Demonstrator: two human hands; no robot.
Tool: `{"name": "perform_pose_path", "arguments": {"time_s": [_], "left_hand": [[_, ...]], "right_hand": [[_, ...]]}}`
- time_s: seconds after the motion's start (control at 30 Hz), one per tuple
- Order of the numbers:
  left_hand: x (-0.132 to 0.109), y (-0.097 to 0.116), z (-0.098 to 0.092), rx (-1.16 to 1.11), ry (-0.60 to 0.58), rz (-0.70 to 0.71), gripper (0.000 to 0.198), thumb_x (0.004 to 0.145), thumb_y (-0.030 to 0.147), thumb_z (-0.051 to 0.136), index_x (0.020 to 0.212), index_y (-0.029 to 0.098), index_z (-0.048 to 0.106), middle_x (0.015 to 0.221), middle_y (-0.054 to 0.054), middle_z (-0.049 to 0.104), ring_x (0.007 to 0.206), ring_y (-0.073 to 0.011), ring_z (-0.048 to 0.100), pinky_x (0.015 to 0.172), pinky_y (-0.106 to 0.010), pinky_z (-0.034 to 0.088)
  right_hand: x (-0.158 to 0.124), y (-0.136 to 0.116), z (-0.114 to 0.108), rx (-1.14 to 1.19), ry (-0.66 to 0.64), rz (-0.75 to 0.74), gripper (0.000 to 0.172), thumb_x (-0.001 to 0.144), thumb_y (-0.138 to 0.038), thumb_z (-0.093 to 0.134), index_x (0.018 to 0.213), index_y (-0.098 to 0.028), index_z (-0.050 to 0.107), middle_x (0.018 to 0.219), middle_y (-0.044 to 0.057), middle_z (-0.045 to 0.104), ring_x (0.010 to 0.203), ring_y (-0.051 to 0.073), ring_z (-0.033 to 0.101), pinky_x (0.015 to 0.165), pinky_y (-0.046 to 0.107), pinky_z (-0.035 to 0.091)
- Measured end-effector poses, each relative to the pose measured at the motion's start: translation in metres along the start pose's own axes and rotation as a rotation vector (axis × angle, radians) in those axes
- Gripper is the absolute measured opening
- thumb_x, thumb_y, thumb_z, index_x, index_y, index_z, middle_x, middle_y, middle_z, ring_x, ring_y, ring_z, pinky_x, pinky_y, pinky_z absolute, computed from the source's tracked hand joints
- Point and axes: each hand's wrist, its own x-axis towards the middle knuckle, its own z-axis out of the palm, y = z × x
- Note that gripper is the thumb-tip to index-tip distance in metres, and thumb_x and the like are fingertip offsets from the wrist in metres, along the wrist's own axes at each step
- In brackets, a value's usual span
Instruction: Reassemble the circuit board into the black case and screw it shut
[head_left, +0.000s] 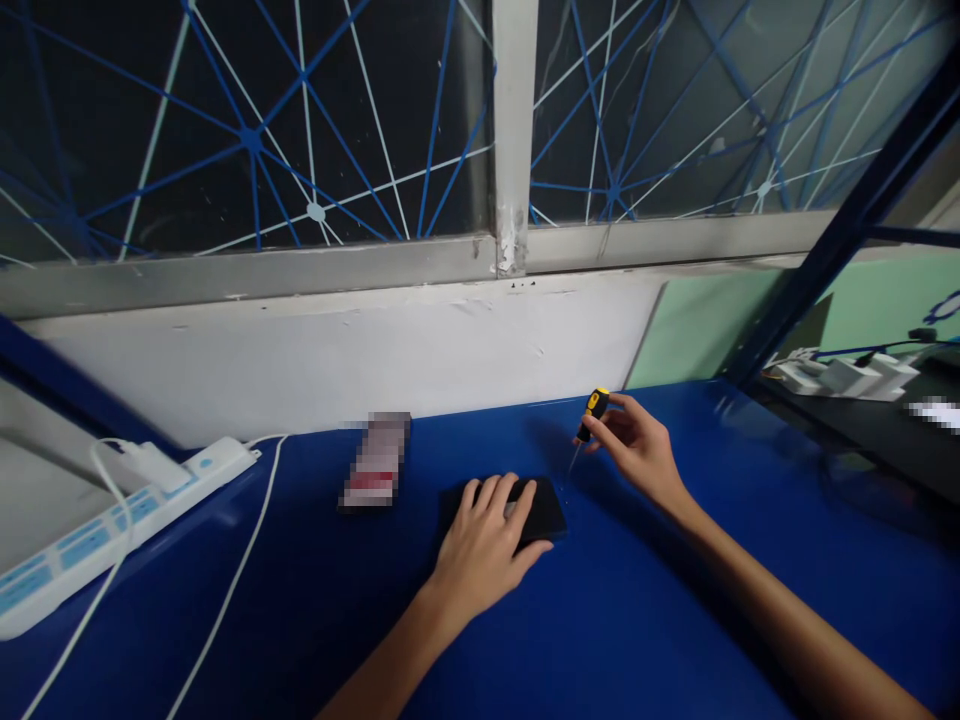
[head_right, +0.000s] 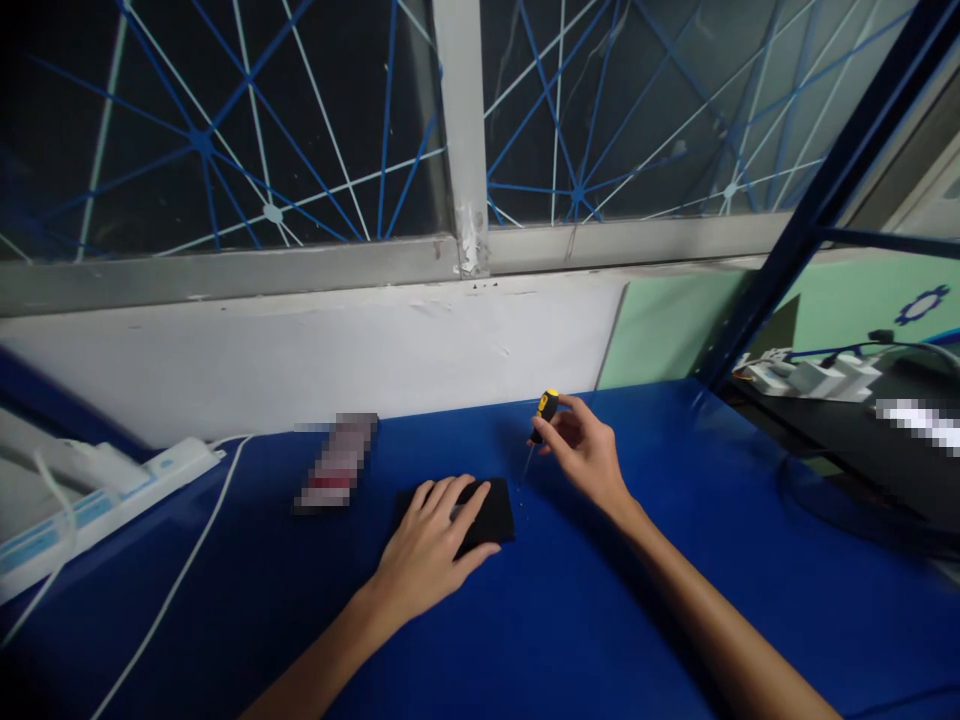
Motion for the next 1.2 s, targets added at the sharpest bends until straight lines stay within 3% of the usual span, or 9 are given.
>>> {"name": "perform_pose_path", "arguments": {"time_s": [0.6,0.8,1.2], "left_hand": [[0.002,-0.001,-0.001,-0.012,-0.003,0.004,0.057,0.090,0.051,0.055,0.136,0.019,0.047,0.130,-0.015,0.054,0.120,-0.0326,0.049,0.100,-0.053,0.039],[-0.001,-0.005,0.001,-0.020,0.002,0.028,0.056,0.092,0.048,0.054,0.139,0.019,0.044,0.133,-0.015,0.052,0.123,-0.0314,0.047,0.103,-0.051,0.037],[-0.002,-0.009,-0.001,-0.110,0.053,-0.001,0.055,0.085,0.045,0.064,0.134,0.022,0.051,0.130,-0.013,0.054,0.117,-0.0296,0.051,0.098,-0.047,0.042]], "right_hand": [[-0.004,-0.004,0.007,-0.017,-0.023,-0.002,0.034,0.082,-0.039,0.066,0.108,-0.020,0.054,0.073,0.001,0.066,0.063,0.020,0.070,0.057,0.033,0.059],[0.002,-0.015,-0.002,0.087,0.063,-0.033,0.034,0.081,-0.039,0.068,0.105,-0.020,0.054,0.072,0.002,0.067,0.065,0.021,0.070,0.058,0.034,0.060],[0.006,-0.028,-0.008,0.232,0.073,0.010,0.035,0.079,-0.039,0.068,0.104,-0.018,0.055,0.069,0.003,0.066,0.064,0.022,0.071,0.059,0.037,0.061]]}}
